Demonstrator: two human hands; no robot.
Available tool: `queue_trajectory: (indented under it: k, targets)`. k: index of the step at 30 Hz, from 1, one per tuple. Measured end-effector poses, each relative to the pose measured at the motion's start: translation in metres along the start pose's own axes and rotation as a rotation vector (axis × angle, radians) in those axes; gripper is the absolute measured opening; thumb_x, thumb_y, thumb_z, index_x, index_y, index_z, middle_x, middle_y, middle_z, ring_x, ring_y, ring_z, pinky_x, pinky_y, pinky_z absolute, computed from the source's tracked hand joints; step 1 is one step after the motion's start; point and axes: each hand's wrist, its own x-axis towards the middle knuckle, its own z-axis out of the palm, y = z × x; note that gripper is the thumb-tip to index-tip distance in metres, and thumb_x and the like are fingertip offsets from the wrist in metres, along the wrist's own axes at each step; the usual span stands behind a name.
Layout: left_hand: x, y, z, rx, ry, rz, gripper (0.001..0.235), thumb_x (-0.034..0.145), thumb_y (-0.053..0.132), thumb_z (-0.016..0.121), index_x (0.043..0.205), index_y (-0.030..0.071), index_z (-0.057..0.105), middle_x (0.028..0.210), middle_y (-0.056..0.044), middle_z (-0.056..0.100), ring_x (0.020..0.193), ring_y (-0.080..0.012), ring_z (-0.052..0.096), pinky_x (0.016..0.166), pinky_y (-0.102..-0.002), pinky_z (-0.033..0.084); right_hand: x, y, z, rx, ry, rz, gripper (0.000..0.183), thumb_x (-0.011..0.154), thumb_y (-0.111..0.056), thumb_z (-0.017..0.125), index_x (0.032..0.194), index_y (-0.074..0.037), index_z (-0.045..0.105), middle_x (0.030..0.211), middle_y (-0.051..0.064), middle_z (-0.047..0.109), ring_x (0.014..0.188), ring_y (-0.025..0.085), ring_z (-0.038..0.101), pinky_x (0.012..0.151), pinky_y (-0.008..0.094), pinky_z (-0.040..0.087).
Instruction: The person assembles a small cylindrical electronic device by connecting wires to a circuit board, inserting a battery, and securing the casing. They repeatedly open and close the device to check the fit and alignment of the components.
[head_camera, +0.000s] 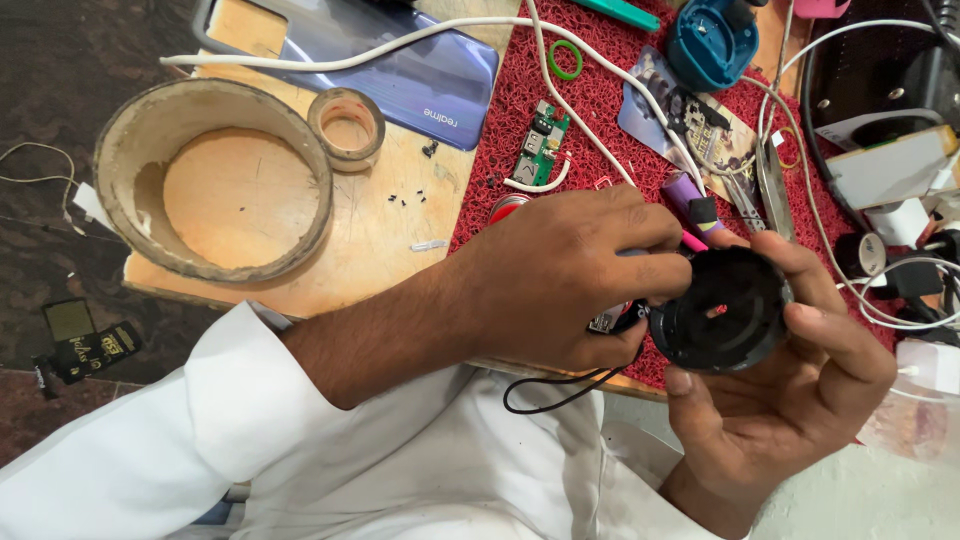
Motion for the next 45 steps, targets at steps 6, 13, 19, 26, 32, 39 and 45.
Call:
queue_trajectory:
  k: [6,13,19,26,32,39,45]
  targets:
    - [0.0,0.0,0.0,0.006,-0.021,0.0,0.04,0.082,0.017,0.078,0.117,0.007,0.062,0.119,-0.012,0.06,0.111,-0.0309,0.062,0.097,-0.043,0.054,0.003,-0.005,0.005,-0.022,-0.012,0.004,0.063,0.092,0.006,0.08,0.142,-0.009,0.044,0.15,0.027,0.046,0.135,0.031,0.058,0.116,0.036,0.056]
    - [0.006,0.005,-0.007,0.117,-0.006,-0.016,0.052,0.084,0.025,0.082,0.124,0.002,0.058,0.118,-0.011,0.061,0.117,-0.0322,0.061,0.102,-0.044,0.048,0.015,-0.02,0.011,-0.115,-0.094,0.031,0.064,0.09,0.006,0.078,0.145,-0.002,0.047,0.149,0.027,0.048,0.136,0.029,0.056,0.112,0.035,0.058]
    - [0.003,0.021,-0.021,0.313,0.054,-0.135,0.09,0.069,0.048,0.087,0.134,-0.001,0.049,0.127,-0.018,0.059,0.125,-0.0352,0.054,0.114,-0.052,0.036,0.041,-0.044,0.016,-0.27,-0.233,0.077,0.064,0.083,0.003,0.076,0.142,0.004,0.05,0.152,0.029,0.051,0.134,0.028,0.059,0.104,0.034,0.061]
    - [-0.03,0.046,-0.024,0.265,0.169,-0.34,0.105,0.076,0.044,0.087,0.153,0.0,0.031,0.132,-0.018,0.058,0.128,-0.035,0.054,0.122,-0.053,0.032,0.075,-0.073,0.024,-0.803,-0.564,-0.031,0.065,0.066,-0.004,0.08,0.128,-0.001,0.062,0.139,0.019,0.06,0.128,0.034,0.063,0.104,0.042,0.054]
    - [-0.042,0.04,-0.017,0.169,0.193,-0.363,0.098,0.084,0.04,0.086,0.158,0.002,0.033,0.132,-0.017,0.059,0.131,-0.0366,0.055,0.122,-0.051,0.038,0.087,-0.073,0.031,-0.875,-0.728,-0.042,0.068,0.069,-0.011,0.079,0.135,-0.008,0.061,0.14,0.016,0.06,0.126,0.036,0.061,0.102,0.044,0.05]
    - [-0.043,0.036,-0.019,0.104,0.218,-0.358,0.092,0.082,0.038,0.087,0.153,0.001,0.04,0.128,-0.017,0.06,0.127,-0.0361,0.057,0.116,-0.049,0.042,0.087,-0.07,0.034,-0.892,-0.757,-0.019,0.067,0.071,-0.009,0.077,0.136,-0.006,0.059,0.143,0.016,0.06,0.131,0.037,0.059,0.104,0.044,0.05]
    - [-0.044,0.035,-0.017,0.095,0.249,-0.345,0.085,0.078,0.029,0.087,0.147,0.001,0.046,0.127,-0.017,0.06,0.126,-0.0348,0.058,0.116,-0.049,0.043,0.091,-0.066,0.034,-0.906,-0.799,-0.094,0.066,0.072,-0.012,0.077,0.135,-0.004,0.058,0.142,0.019,0.059,0.132,0.038,0.058,0.106,0.044,0.048]
